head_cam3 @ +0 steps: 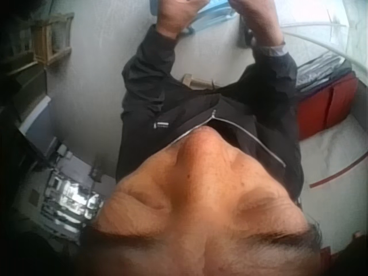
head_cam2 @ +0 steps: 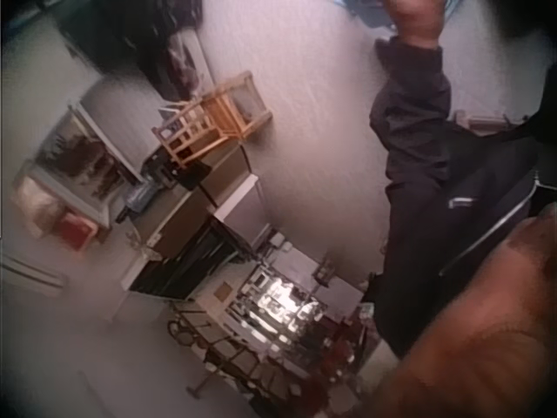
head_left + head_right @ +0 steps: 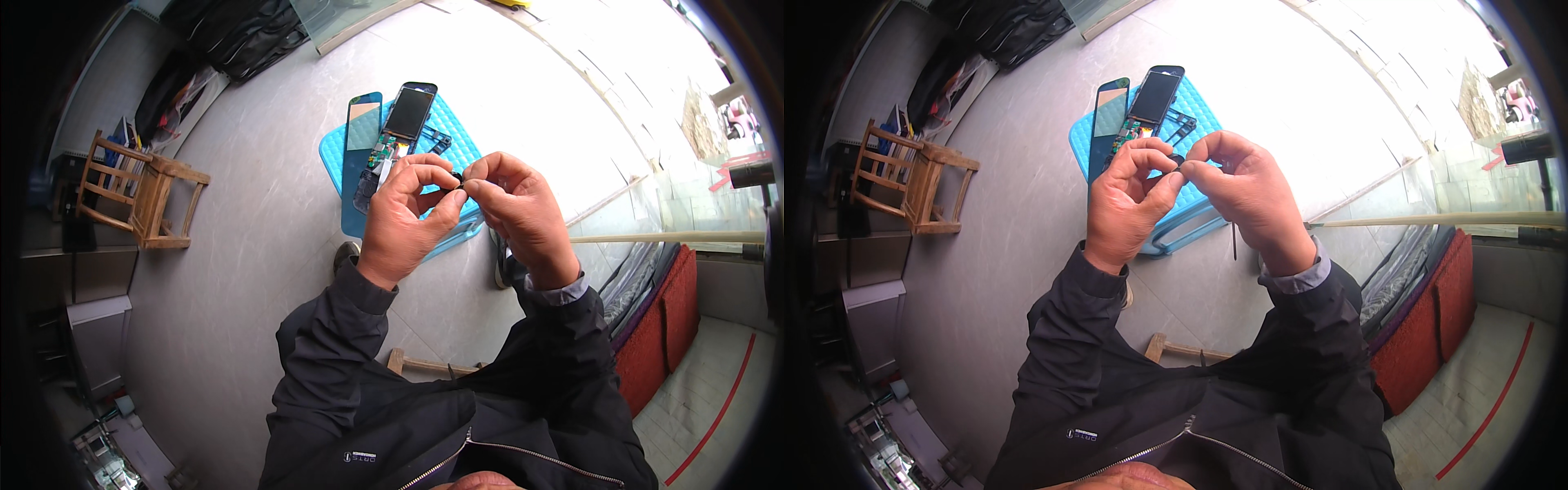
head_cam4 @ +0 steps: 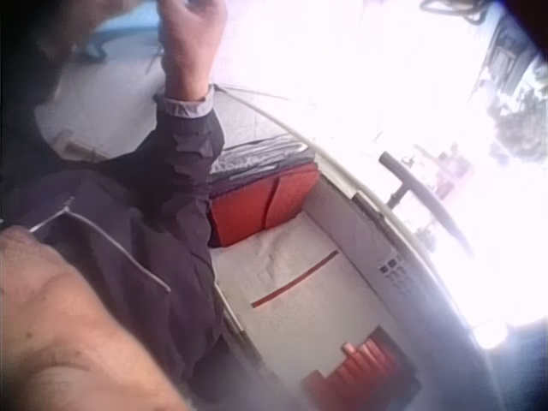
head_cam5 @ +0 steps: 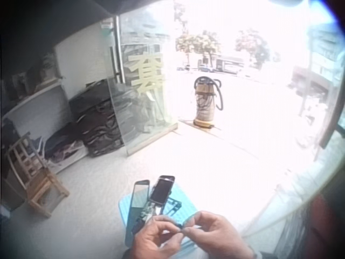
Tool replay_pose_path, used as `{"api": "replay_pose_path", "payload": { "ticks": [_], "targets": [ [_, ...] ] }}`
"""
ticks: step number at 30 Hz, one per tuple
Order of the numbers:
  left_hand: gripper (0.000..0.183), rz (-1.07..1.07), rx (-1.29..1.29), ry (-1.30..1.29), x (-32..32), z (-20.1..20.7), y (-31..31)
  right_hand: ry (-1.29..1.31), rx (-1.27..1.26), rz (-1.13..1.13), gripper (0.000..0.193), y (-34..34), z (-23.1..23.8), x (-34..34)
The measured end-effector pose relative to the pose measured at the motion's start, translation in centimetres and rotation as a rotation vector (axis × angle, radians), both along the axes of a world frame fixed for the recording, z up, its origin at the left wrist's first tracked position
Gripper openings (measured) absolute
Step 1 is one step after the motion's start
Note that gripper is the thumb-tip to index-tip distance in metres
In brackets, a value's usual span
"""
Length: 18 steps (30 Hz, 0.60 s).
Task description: The person holds a small black electronic component and uses a screwdriver to unscrew and remove a metal ring, then reassembles the component by screwing the ring back on. The work is performed over a blue tray containing disassembled mobile phone parts.
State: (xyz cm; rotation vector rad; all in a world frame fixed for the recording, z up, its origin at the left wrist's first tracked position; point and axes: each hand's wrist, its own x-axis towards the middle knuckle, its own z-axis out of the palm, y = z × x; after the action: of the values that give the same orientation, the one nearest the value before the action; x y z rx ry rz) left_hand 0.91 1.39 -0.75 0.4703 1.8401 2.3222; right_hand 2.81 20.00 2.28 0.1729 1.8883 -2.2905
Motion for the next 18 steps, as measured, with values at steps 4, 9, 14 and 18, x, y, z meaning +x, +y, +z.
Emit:
{"api": "replay_pose_path", "payload": {
  "ticks": [4, 9, 14, 18],
  "targets": [
    [0.018, -0.027, 0.073, -0.071, -0.06, -0.23, -0.13, 0.025, -0.053, 0.023, 0.016, 0.06, -0.22, -0.01],
    [0.021, -0.033, 0.111, -0.174, -0.08, -0.31, -0.19, 0.041, -0.153, 0.057, 0.021, 0.22, -0.55, 0.01],
    [0.020, -0.014, 0.175, -0.237, 0.11, -0.01, 0.04, 0.050, -0.160, 0.051, 0.022, 0.09, -0.63, 0.03],
    [0.021, -0.008, 0.182, -0.307, 0.02, 0.16, -0.03, 0.014, -0.172, 0.002, 0.021, 0.22, -0.29, -0.01]
  ]
}}
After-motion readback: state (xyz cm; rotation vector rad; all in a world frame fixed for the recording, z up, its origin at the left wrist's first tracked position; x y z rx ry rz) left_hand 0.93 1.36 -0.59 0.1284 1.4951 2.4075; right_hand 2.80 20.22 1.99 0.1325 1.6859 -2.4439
